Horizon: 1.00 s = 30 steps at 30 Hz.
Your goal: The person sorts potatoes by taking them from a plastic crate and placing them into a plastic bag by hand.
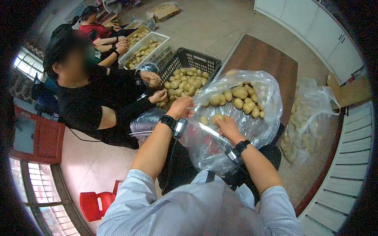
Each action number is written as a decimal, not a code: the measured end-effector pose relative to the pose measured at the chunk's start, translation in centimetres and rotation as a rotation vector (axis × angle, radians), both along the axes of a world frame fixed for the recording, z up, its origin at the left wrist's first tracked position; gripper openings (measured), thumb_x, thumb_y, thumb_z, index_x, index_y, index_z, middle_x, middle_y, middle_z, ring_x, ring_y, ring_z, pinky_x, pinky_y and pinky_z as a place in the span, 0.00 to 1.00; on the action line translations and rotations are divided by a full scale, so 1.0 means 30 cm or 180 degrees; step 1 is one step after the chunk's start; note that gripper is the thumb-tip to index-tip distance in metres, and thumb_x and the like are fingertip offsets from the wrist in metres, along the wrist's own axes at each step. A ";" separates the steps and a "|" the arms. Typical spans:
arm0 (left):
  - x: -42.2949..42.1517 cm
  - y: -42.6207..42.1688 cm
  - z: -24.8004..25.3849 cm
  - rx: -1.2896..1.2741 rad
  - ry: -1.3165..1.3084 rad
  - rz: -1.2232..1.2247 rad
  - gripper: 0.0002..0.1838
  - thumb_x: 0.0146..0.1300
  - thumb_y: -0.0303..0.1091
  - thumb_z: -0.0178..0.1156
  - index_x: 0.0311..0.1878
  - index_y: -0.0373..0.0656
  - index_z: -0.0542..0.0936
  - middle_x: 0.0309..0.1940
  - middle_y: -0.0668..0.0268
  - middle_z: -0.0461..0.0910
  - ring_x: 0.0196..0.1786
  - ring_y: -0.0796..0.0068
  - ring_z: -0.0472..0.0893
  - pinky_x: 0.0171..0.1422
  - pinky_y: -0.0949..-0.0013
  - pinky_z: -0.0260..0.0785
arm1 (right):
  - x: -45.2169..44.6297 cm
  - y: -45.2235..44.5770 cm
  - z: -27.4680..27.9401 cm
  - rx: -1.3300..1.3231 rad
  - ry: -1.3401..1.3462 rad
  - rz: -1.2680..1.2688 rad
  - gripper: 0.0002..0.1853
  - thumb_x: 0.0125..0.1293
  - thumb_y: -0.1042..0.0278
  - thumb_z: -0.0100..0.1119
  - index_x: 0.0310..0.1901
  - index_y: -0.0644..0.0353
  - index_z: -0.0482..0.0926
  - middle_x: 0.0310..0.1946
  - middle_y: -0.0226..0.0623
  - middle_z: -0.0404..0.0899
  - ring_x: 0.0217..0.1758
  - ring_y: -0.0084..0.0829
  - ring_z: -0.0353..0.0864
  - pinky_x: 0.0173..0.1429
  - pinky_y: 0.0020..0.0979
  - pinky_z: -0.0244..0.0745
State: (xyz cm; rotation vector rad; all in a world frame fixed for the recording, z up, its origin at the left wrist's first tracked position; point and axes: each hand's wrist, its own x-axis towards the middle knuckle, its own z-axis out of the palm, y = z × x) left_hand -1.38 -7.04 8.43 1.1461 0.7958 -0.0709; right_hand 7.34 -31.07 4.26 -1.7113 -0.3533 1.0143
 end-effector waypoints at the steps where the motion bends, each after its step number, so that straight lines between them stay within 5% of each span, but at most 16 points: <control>1: -0.004 -0.006 -0.020 -0.0011 0.0009 -0.0008 0.16 0.64 0.41 0.52 0.52 0.44 0.70 0.38 0.62 0.78 0.25 0.69 0.79 0.22 0.70 0.68 | -0.007 0.016 0.011 0.0077 0.0090 0.0001 0.17 0.70 0.57 0.51 0.49 0.64 0.72 0.29 0.31 0.77 0.22 0.19 0.74 0.24 0.20 0.70; 4: -0.006 -0.018 0.005 0.0351 -0.0049 -0.0785 0.20 0.66 0.47 0.51 0.55 0.45 0.71 0.46 0.61 0.80 0.32 0.64 0.82 0.26 0.68 0.69 | -0.029 0.082 0.069 0.0286 0.0267 0.0048 0.16 0.71 0.56 0.50 0.46 0.63 0.73 0.26 0.28 0.74 0.22 0.18 0.72 0.24 0.19 0.68; 6: -0.016 -0.061 0.102 0.0317 0.0218 -0.0854 0.21 0.68 0.48 0.49 0.56 0.43 0.72 0.44 0.60 0.80 0.34 0.65 0.82 0.29 0.66 0.71 | -0.038 0.129 0.136 0.0404 0.0356 0.0091 0.16 0.72 0.56 0.49 0.45 0.62 0.73 0.25 0.27 0.73 0.21 0.17 0.71 0.24 0.19 0.67; 10: 0.004 -0.049 0.018 0.0520 0.0076 -0.1022 0.21 0.69 0.49 0.48 0.53 0.42 0.74 0.43 0.60 0.79 0.38 0.68 0.80 0.34 0.64 0.74 | -0.056 0.173 0.161 0.0835 0.0460 0.0409 0.16 0.72 0.55 0.48 0.47 0.60 0.72 0.25 0.26 0.72 0.22 0.16 0.70 0.25 0.19 0.66; 12: 0.011 -0.042 -0.024 -0.0344 -0.0337 -0.0898 0.24 0.70 0.55 0.45 0.52 0.43 0.73 0.34 0.64 0.80 0.23 0.73 0.79 0.22 0.71 0.69 | -0.066 0.187 0.176 0.0856 0.0271 0.0299 0.15 0.73 0.55 0.47 0.47 0.60 0.72 0.26 0.25 0.72 0.22 0.15 0.69 0.26 0.19 0.67; 14: -0.017 -0.012 -0.022 0.0449 -0.0628 -0.1422 0.22 0.70 0.53 0.45 0.50 0.43 0.73 0.35 0.63 0.80 0.24 0.73 0.78 0.21 0.71 0.68 | -0.059 0.184 0.146 0.0934 0.0350 0.0391 0.15 0.72 0.58 0.48 0.48 0.62 0.73 0.28 0.27 0.74 0.23 0.17 0.72 0.27 0.20 0.69; 16: -0.022 -0.008 0.014 -0.0540 -0.0339 -0.0430 0.21 0.67 0.53 0.52 0.47 0.43 0.74 0.36 0.64 0.75 0.34 0.71 0.76 0.33 0.70 0.75 | -0.050 0.174 0.104 0.0828 -0.1183 0.0367 0.16 0.71 0.60 0.49 0.51 0.64 0.73 0.30 0.30 0.76 0.26 0.19 0.74 0.31 0.22 0.72; 17: -0.015 0.012 -0.009 -0.0821 -0.0328 -0.0177 0.20 0.68 0.52 0.52 0.47 0.43 0.73 0.36 0.63 0.75 0.32 0.70 0.75 0.30 0.70 0.73 | -0.033 0.161 0.093 0.0426 -0.1582 0.0531 0.18 0.65 0.64 0.53 0.52 0.67 0.73 0.39 0.48 0.79 0.43 0.42 0.79 0.48 0.36 0.75; 18: -0.016 0.023 -0.016 -0.0836 -0.0328 -0.0200 0.20 0.68 0.52 0.52 0.47 0.43 0.73 0.36 0.63 0.75 0.32 0.70 0.75 0.30 0.70 0.73 | -0.031 0.148 0.072 0.0406 -0.1585 0.0512 0.18 0.65 0.64 0.53 0.52 0.67 0.73 0.39 0.48 0.79 0.43 0.42 0.79 0.48 0.36 0.75; 20: -0.028 0.056 -0.018 -0.0919 -0.0845 0.0338 0.19 0.69 0.50 0.50 0.48 0.43 0.72 0.38 0.61 0.76 0.33 0.68 0.76 0.28 0.69 0.73 | -0.026 0.108 0.018 0.0162 -0.2955 0.0917 0.18 0.61 0.68 0.54 0.52 0.65 0.74 0.47 0.52 0.75 0.48 0.50 0.77 0.54 0.41 0.72; 24: -0.026 0.105 -0.079 -0.1034 -0.1027 0.1447 0.20 0.68 0.50 0.48 0.48 0.40 0.72 0.32 0.60 0.77 0.24 0.67 0.76 0.21 0.66 0.69 | -0.069 0.090 0.034 -0.0300 -0.3149 0.1239 0.19 0.57 0.72 0.53 0.51 0.62 0.73 0.51 0.50 0.72 0.52 0.49 0.74 0.55 0.43 0.72; 30: -0.054 0.182 -0.133 -0.0746 -0.0497 0.1590 0.21 0.68 0.44 0.50 0.54 0.36 0.70 0.44 0.53 0.76 0.35 0.58 0.79 0.33 0.59 0.77 | -0.095 0.142 -0.038 -0.0474 -0.3766 0.1682 0.21 0.57 0.75 0.49 0.55 0.58 0.71 0.59 0.46 0.70 0.49 0.50 0.77 0.55 0.43 0.73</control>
